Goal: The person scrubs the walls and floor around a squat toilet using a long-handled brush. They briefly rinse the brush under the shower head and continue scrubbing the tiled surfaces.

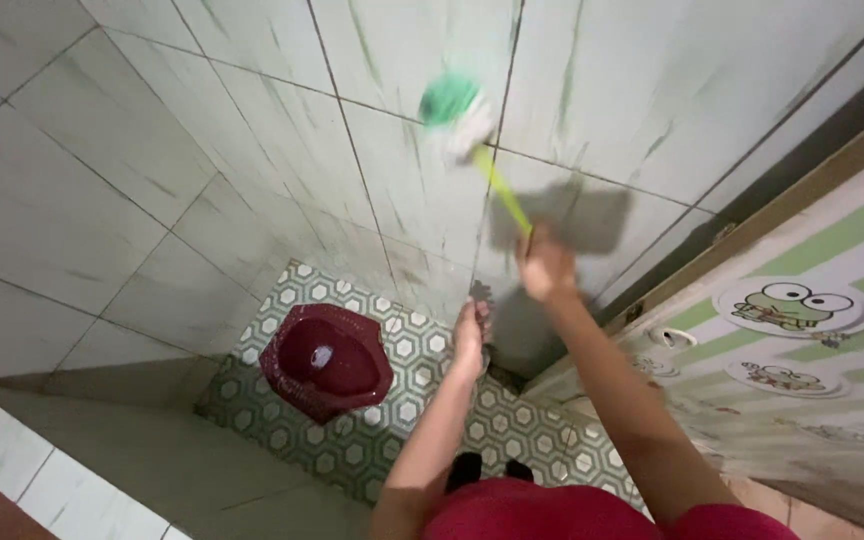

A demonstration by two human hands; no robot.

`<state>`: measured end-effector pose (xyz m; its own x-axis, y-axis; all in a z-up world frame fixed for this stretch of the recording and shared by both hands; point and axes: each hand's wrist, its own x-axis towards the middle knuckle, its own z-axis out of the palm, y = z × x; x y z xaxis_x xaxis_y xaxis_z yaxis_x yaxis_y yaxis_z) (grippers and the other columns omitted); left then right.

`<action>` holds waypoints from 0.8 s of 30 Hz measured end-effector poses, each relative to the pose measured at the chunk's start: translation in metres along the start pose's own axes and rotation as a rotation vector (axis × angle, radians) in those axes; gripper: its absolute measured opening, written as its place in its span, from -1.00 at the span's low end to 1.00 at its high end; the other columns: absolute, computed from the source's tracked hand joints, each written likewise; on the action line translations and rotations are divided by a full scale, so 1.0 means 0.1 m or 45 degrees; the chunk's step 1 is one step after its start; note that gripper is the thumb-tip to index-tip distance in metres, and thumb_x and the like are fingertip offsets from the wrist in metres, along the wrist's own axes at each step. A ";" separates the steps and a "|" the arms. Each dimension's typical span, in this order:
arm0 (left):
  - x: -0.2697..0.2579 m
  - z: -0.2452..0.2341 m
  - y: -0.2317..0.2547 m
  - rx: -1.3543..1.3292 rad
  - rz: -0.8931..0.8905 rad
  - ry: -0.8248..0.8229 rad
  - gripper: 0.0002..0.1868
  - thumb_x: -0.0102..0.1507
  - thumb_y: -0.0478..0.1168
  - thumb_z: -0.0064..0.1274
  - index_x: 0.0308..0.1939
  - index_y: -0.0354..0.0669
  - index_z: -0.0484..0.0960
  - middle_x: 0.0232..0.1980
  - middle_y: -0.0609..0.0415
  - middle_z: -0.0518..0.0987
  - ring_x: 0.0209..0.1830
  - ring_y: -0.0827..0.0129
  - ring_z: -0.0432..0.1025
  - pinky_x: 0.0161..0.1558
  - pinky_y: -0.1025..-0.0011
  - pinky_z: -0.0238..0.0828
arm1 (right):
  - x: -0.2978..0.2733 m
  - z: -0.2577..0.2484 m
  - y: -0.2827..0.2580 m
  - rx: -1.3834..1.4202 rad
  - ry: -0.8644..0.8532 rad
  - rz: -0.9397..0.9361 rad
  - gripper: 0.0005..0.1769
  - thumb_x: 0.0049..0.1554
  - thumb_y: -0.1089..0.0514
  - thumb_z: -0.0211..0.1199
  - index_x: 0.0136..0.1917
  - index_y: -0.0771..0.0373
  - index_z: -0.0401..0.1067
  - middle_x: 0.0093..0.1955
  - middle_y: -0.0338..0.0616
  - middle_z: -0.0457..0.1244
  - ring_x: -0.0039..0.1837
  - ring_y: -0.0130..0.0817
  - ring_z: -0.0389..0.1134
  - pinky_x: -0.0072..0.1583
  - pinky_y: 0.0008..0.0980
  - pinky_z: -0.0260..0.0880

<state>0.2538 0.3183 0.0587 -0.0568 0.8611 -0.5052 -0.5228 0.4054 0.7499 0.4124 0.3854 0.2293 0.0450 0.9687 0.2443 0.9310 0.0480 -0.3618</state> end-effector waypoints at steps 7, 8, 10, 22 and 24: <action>-0.12 -0.22 0.05 0.146 -0.106 0.099 -0.55 0.37 0.17 -0.24 0.05 0.05 0.61 -0.04 0.32 0.61 -0.26 0.50 0.35 -0.24 0.44 0.33 | -0.90 0.91 0.52 -0.149 -0.606 0.054 -0.44 0.27 -0.29 -0.12 0.07 0.19 0.43 0.03 0.19 0.39 0.06 0.18 0.45 0.11 0.16 0.44; -0.12 -0.25 0.08 0.160 -0.105 0.117 -0.58 0.36 0.15 -0.23 0.05 0.07 0.61 -0.06 0.33 0.60 -0.28 0.50 0.33 -0.26 0.43 0.31 | -0.79 0.79 0.49 -0.153 -0.576 0.070 -0.40 0.28 -0.33 -0.11 0.06 0.23 0.40 -0.03 0.20 0.39 0.03 0.19 0.44 0.07 0.17 0.43; -0.08 -0.24 0.15 0.012 -0.010 0.026 -0.64 0.44 0.11 -0.15 0.01 -0.03 0.59 -0.21 0.24 0.44 -0.37 0.44 0.24 -0.37 0.39 0.18 | -0.53 0.40 0.26 -0.129 -0.359 -0.003 -0.40 0.32 -0.36 -0.10 -0.01 0.21 0.38 -0.17 0.16 0.38 -0.08 0.15 0.44 0.01 0.13 0.43; -0.05 0.03 0.03 0.108 -0.075 -0.004 -0.51 0.41 0.21 -0.18 0.03 -0.07 0.62 -0.18 0.26 0.52 -0.29 0.47 0.33 -0.28 0.42 0.25 | -0.50 0.40 0.34 -0.156 -0.031 -0.015 -0.58 0.35 -0.15 -0.04 -0.07 0.19 0.40 -0.21 0.12 0.37 -0.19 0.09 0.44 -0.06 0.06 0.45; -0.06 0.03 0.01 0.150 -0.102 0.040 -0.50 0.39 0.22 -0.18 0.08 -0.06 0.60 -0.12 0.22 0.54 -0.24 0.43 0.36 -0.24 0.39 0.29 | -1.04 0.81 0.63 -0.159 -0.523 0.091 -0.63 0.26 -0.08 0.00 0.05 0.22 0.46 -0.06 0.15 0.40 -0.01 0.10 0.46 0.03 0.08 0.47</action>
<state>0.2563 0.3151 0.0640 -0.0461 0.8152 -0.5773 -0.4236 0.5075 0.7503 0.4366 0.3075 0.1083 -0.0137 0.9862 -0.1650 0.9685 -0.0280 -0.2473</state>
